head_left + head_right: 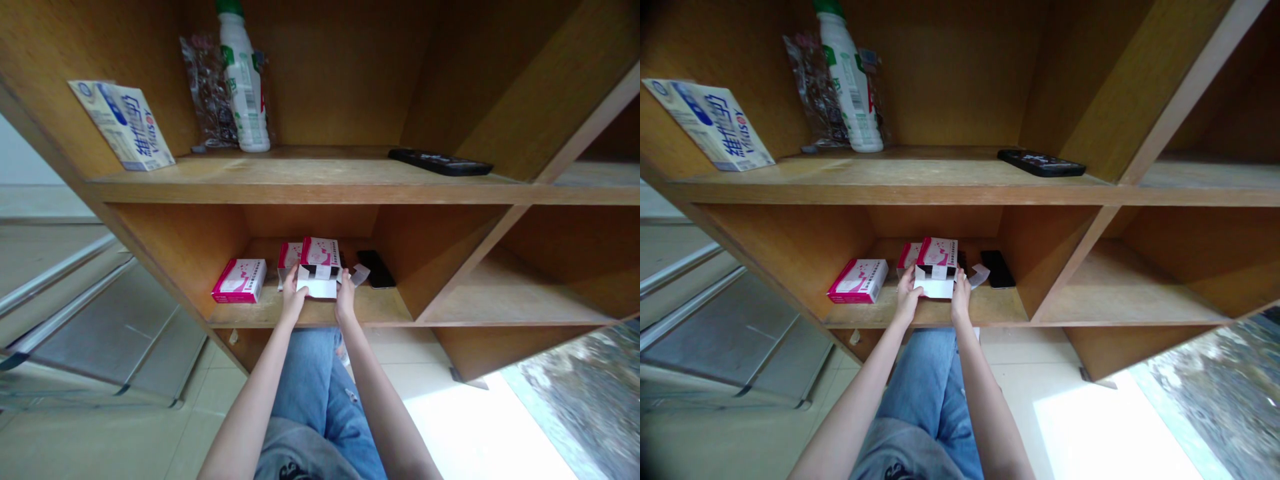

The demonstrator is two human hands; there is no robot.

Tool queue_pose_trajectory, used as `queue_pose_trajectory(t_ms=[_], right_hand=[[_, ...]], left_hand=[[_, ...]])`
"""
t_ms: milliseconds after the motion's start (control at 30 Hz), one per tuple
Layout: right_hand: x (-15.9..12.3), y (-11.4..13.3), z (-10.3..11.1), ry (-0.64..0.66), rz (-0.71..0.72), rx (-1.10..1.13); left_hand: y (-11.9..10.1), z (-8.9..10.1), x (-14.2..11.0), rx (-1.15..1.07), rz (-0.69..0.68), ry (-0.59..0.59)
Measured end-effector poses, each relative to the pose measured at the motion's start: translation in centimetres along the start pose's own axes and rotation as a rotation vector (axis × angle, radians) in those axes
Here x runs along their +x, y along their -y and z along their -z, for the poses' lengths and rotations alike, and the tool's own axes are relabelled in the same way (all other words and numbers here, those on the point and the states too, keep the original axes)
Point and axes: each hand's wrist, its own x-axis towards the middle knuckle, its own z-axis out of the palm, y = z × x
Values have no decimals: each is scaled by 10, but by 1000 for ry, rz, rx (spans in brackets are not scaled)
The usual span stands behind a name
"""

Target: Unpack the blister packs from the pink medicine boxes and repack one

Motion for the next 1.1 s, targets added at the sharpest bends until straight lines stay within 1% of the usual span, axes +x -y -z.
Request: queue_pose_trajectory(t_ms=[100,233,300,400,600,800,933,1000,1033,1100], right_hand=[[-1,2,0,-29,21,-15],[-1,3,0,-78,12,-26],[-1,2,0,-88,19,-26],[-1,0,2,-98,39,-26],[-2,-1,3,-67,62,-6],[-1,0,1,-121,54,5],[0,0,1,-154,29,23],[0,0,1,-167,22,27],[1,0,1,-173,18,26],[1,-1,1,-177,8,22]], left_hand=[[-1,-1,-1,-11,-6,16],[-2,0,-2,-6,29,63],[-2,1,-2,-14,33,67],[-3,1,-2,-24,26,47],[1,-4,1,-45,64,-24],[0,-4,-2,14,25,-7],[-5,-2,-5,75,-51,-15],[-5,-2,-4,26,-58,-35],[-4,-1,-3,-25,-34,-59],[-1,-1,1,-152,57,-121]])
